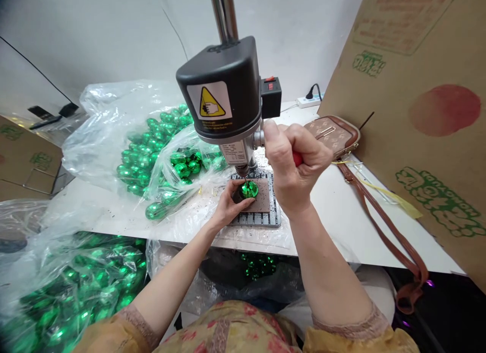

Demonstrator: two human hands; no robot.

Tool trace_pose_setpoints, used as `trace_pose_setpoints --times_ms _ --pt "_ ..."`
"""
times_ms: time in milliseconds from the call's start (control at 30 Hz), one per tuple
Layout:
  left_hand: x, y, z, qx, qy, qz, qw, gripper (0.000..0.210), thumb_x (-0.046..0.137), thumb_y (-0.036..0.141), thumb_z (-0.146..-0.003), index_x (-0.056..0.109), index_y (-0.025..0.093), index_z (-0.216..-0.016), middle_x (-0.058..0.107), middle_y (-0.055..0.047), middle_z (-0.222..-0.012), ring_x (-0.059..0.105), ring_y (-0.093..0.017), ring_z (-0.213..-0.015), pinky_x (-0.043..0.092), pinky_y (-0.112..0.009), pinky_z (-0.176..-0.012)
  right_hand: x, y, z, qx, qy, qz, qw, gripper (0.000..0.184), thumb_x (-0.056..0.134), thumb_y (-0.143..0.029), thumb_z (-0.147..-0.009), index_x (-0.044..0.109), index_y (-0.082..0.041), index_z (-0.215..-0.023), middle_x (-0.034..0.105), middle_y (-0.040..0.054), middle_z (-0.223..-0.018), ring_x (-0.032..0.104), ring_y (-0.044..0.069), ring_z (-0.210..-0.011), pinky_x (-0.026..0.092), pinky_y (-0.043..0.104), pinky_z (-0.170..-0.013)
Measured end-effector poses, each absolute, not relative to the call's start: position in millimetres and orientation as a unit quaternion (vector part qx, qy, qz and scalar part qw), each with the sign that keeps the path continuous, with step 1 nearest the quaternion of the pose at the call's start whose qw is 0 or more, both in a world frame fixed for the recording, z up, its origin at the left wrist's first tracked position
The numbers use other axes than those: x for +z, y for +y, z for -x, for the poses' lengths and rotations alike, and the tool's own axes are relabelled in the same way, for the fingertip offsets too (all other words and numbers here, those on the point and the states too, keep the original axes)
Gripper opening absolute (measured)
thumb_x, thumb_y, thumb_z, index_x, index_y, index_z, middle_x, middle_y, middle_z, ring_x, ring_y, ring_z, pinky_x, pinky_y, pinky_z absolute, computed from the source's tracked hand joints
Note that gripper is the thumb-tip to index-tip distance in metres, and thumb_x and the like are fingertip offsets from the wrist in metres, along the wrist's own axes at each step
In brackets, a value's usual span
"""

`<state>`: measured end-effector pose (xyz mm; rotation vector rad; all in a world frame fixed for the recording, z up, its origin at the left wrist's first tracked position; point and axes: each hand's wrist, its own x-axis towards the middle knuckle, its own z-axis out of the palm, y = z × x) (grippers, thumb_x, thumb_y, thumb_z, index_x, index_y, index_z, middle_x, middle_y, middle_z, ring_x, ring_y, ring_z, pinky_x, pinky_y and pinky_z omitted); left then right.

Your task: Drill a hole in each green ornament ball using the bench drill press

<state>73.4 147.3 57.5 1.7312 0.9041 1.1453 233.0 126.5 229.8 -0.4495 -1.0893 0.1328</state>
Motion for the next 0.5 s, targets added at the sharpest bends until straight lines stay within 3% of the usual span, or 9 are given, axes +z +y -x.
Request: trace_pose_setpoints --times_ms 267,500 --pt "59.3 146.1 -73.0 0.461 0.359 -0.694 0.420 0.051 0.083 0.041 -0.083 0.059 0.024 -0.125 0.064 -0.009 -0.126 0.061 -0.027 -0.121 0.047 -0.045 -0.108 224.3 128.9 -231.8 0.023 -0.514 0.185 0.837 0.056 0.063 -0.022 -0.090 0.020 -0.017 -0.055 0.023 -0.0061 -0.048 0.034 0.003 -0.044 0.033 0.029 -0.052" --pt "59.5 145.8 -72.8 0.458 0.357 -0.693 0.427 0.051 0.083 0.040 -0.083 0.059 0.024 -0.125 0.064 -0.010 -0.128 0.060 -0.028 -0.123 0.046 -0.046 -0.110 219.8 126.3 -229.4 0.022 -0.510 0.190 0.839 0.053 0.062 -0.018 -0.089 0.020 -0.018 -0.057 0.021 -0.0060 -0.050 0.023 0.002 -0.043 0.027 0.028 -0.048"
